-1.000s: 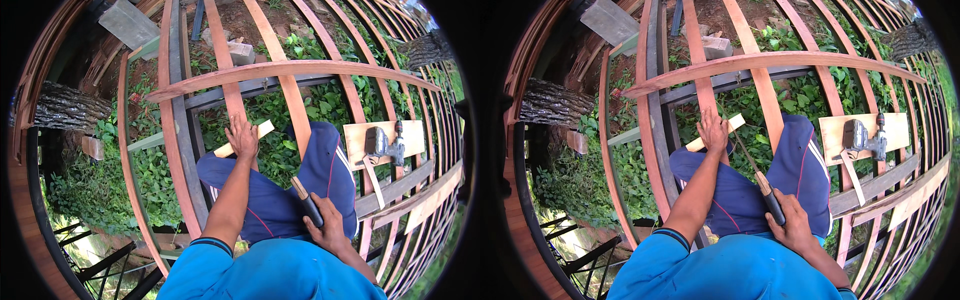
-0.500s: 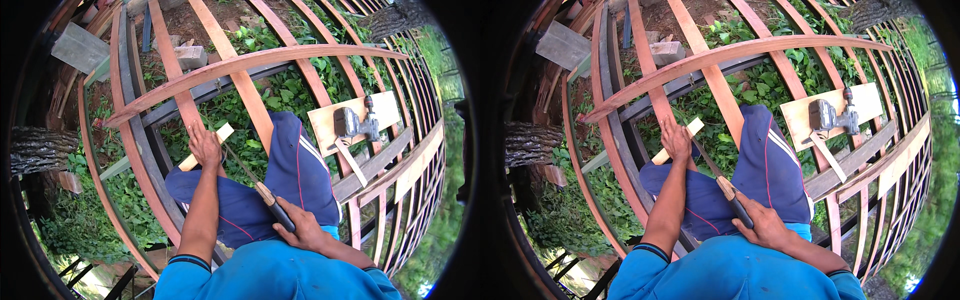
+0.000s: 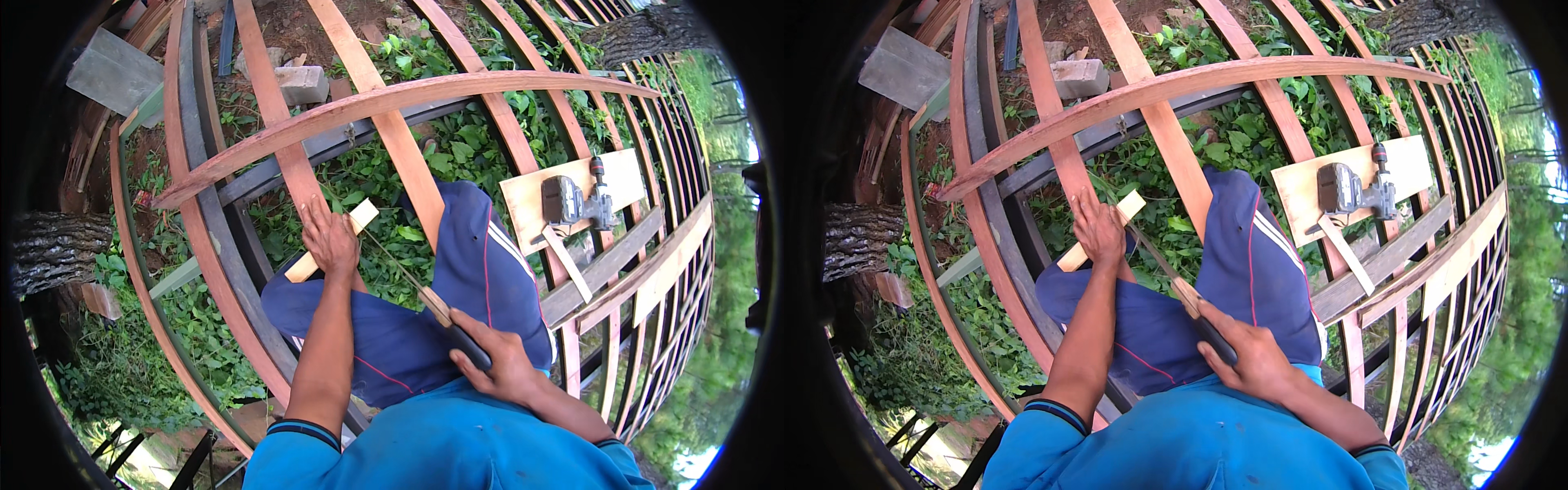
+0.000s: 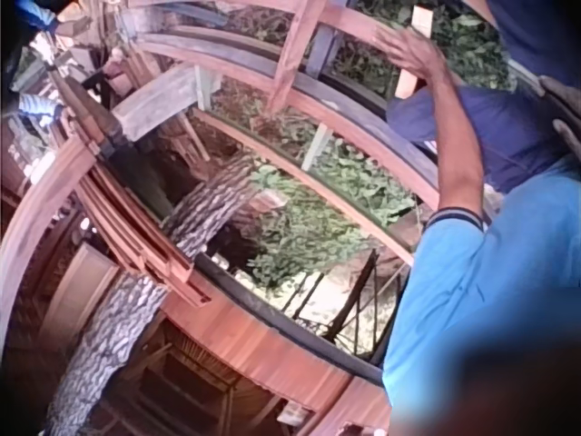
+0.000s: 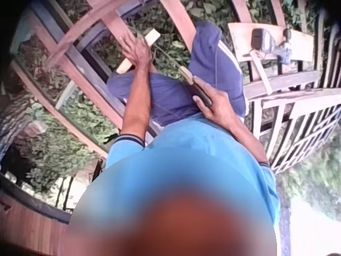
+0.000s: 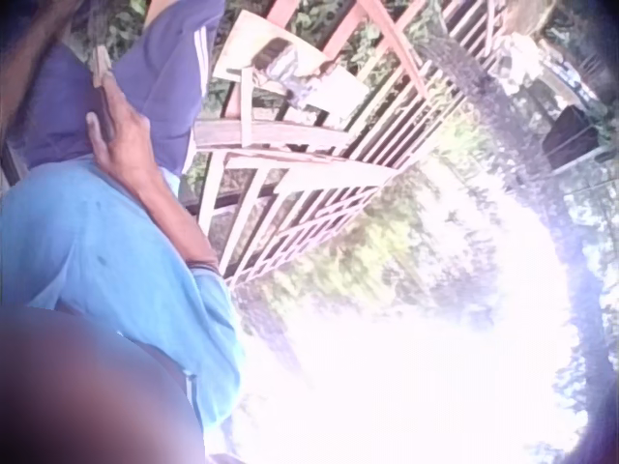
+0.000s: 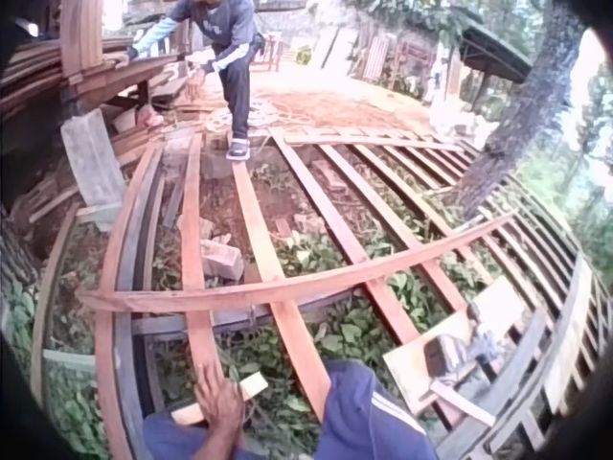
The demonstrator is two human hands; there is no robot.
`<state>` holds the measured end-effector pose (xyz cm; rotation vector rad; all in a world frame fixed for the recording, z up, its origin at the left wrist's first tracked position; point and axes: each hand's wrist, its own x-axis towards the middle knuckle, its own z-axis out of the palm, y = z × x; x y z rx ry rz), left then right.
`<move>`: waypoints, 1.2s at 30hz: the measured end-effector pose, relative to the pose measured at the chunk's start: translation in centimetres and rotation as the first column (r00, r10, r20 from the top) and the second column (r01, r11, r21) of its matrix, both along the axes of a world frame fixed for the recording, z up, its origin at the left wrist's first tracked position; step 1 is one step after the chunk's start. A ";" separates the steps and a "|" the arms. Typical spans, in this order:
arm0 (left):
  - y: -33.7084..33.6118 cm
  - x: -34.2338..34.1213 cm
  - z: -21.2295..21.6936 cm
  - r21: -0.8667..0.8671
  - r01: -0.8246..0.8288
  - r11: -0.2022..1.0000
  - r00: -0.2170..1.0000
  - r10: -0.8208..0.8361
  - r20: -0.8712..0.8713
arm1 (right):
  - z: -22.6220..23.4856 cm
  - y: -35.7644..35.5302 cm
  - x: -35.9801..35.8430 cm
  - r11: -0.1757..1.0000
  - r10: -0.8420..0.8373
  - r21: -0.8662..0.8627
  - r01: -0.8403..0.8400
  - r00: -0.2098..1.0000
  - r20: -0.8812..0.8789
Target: The person assembles a curved wooden frame by placing small wooden blocks between beams, marking positions with a knife, and securing them with a cordless drill. The person repeats this process at multiple points along the frame.
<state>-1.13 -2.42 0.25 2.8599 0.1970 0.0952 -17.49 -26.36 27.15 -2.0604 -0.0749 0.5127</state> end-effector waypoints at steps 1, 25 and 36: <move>0.0 0.1 0.0 0.032 -0.007 0.999 0.997 0.009 -0.078 | -0.3 0.5 0.6 1.000 0.003 -0.008 -0.003 1.000 0.006; 0.0 -0.1 -0.2 0.003 0.002 1.000 0.996 -0.003 0.088 | -2.9 4.2 7.0 0.993 -0.103 0.057 0.100 0.994 0.041; 0.1 -0.7 -0.5 0.038 -0.007 0.999 0.998 0.004 0.060 | -3.7 3.3 6.3 0.996 -0.075 0.052 0.078 0.995 -0.063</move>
